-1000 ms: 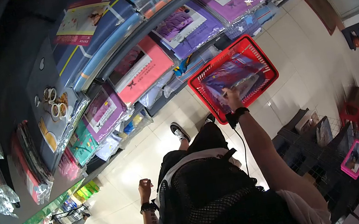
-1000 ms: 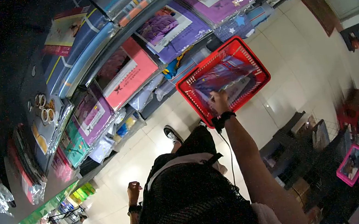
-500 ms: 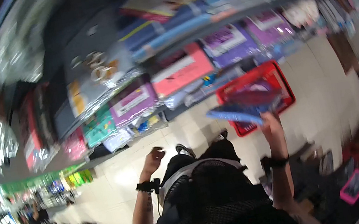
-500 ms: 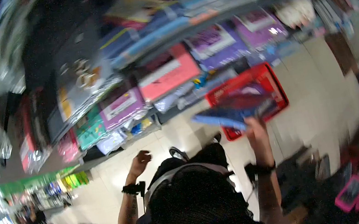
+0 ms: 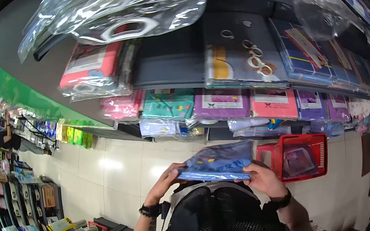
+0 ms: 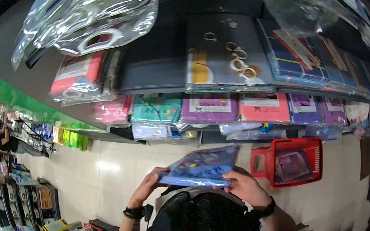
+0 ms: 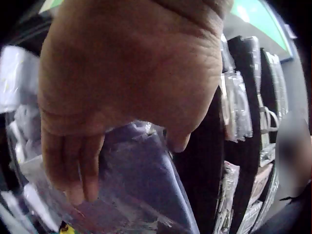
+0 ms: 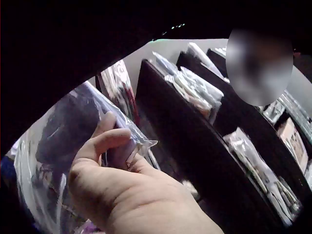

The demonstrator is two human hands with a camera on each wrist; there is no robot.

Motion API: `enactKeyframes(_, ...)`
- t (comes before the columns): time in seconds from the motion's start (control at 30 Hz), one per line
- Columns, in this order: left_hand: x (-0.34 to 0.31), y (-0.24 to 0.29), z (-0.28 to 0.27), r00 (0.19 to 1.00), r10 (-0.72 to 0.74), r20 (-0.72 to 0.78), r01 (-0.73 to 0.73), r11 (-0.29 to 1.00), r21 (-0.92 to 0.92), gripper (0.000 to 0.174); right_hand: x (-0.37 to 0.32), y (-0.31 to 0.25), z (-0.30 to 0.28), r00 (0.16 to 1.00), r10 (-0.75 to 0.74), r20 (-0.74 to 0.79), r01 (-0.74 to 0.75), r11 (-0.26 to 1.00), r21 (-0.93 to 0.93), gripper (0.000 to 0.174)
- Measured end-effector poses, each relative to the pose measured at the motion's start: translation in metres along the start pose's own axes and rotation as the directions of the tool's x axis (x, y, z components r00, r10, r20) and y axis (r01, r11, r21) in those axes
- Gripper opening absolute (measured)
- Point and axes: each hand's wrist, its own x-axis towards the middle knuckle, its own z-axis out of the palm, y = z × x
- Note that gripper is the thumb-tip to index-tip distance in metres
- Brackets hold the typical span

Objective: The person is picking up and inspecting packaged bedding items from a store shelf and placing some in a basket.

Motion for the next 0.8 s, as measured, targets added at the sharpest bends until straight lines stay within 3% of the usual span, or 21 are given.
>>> enactKeyframes(0.07, -0.038, 0.02, -0.009, 0.936, 0.316, -0.156, -0.209, 0.853, 0.477, 0.038, 0.012, -0.013, 0.025, 0.986, 0.104, 0.13, -0.081, 0.982, -0.169, 0.034)
enactKeyframes(0.1, -0.079, 0.051, -0.011, 0.877, 0.439, -0.197, -0.257, 0.773, 0.58, 0.034, 0.019, -0.015, 0.053, 0.985, 0.111, 0.135, -0.084, 0.977, -0.194, 0.034)
enactKeyframes(0.17, -0.101, 0.064, -0.002, 0.84, 0.422, -0.342, -0.185, 0.814, 0.55, 0.039, 0.002, -0.031, 0.095, 0.93, 0.136, 0.342, 0.004, 0.926, -0.378, 0.041)
enactKeyframes(0.2, -0.121, 0.074, 0.0, 0.781, 0.529, -0.333, -0.263, 0.762, 0.593, 0.043, -0.021, -0.046, 0.143, 0.9, 0.168, 0.403, 0.036, 0.891, -0.452, 0.051)
enactKeyframes(0.23, -0.13, 0.087, 0.007, 0.719, 0.626, -0.301, -0.331, 0.69, 0.644, 0.048, -0.029, -0.053, 0.149, 0.9, 0.168, 0.402, 0.036, 0.891, -0.452, 0.051)
enactKeyframes(0.27, -0.14, 0.087, 0.01, 0.64, 0.708, -0.299, -0.321, 0.6, 0.732, 0.059, -0.034, -0.059, 0.152, 0.894, 0.116, 0.432, 0.174, 0.799, -0.576, 0.054)
enactKeyframes(0.3, -0.148, 0.097, 0.01, 0.545, 0.808, -0.223, -0.482, 0.52, 0.705, 0.063, -0.037, -0.058, 0.159, 0.881, 0.075, 0.467, 0.306, 0.663, -0.683, 0.057)
enactKeyframes(0.37, -0.143, 0.099, 0.01, 0.482, 0.856, -0.185, -0.515, 0.448, 0.731, 0.064, -0.04, -0.059, 0.165, 0.891, 0.082, 0.446, 0.276, 0.681, -0.678, 0.058)
enactKeyframes(0.43, -0.132, 0.097, -0.003, 0.454, 0.87, -0.192, -0.511, 0.431, 0.744, 0.065, -0.041, -0.062, 0.176, 0.784, -0.184, 0.593, 0.567, 0.601, -0.563, 0.06)
enactKeyframes(0.47, -0.12, 0.106, -0.008, 0.439, 0.877, -0.194, -0.501, 0.418, 0.758, 0.067, -0.036, -0.067, 0.176, 0.776, -0.246, 0.58, 0.601, 0.565, -0.565, 0.065)
enactKeyframes(0.5, -0.09, 0.125, -0.01, 0.453, 0.83, -0.327, -0.409, 0.519, 0.75, 0.069, -0.019, -0.072, 0.176, 0.759, -0.297, 0.579, 0.637, 0.519, -0.57, 0.064)
enactKeyframes(0.53, -0.088, 0.121, -0.025, 0.496, 0.852, -0.166, -0.464, 0.422, 0.779, 0.064, -0.003, -0.077, 0.175, 0.74, -0.347, 0.576, 0.669, 0.469, -0.577, 0.063)
enactKeyframes(0.57, -0.052, 0.128, -0.03, 0.438, 0.845, -0.308, -0.514, 0.516, 0.686, 0.06, 0.014, -0.08, 0.185, 0.775, -0.328, 0.541, 0.611, 0.61, -0.505, 0.06)
enactKeyframes(0.6, -0.021, 0.137, -0.033, 0.387, 0.811, -0.438, -0.568, 0.584, 0.579, 0.058, 0.065, -0.09, 0.174, 0.812, -0.278, 0.513, 0.548, 0.666, -0.507, 0.056)
enactKeyframes(0.63, -0.015, 0.133, -0.042, 0.4, 0.841, -0.365, -0.609, 0.542, 0.58, 0.059, 0.072, -0.088, 0.175, 0.804, -0.306, 0.51, 0.567, 0.655, -0.5, 0.049)
enactKeyframes(0.7, 0.03, 0.112, -0.072, 0.56, 0.624, -0.546, -0.723, 0.689, 0.046, 0.055, 0.128, -0.079, 0.154, 0.859, -0.367, 0.358, 0.509, 0.693, -0.51, 0.031)
enactKeyframes(0.77, 0.056, 0.101, -0.084, 0.764, 0.46, -0.452, -0.608, 0.748, -0.266, 0.051, 0.158, -0.06, 0.137, 0.886, -0.364, 0.287, 0.455, 0.803, -0.386, 0.027)
enactKeyframes(0.8, 0.059, 0.105, -0.074, 0.807, 0.415, -0.419, -0.563, 0.754, -0.338, 0.045, 0.158, -0.055, 0.136, 0.885, -0.368, 0.286, 0.458, 0.802, -0.383, 0.027)
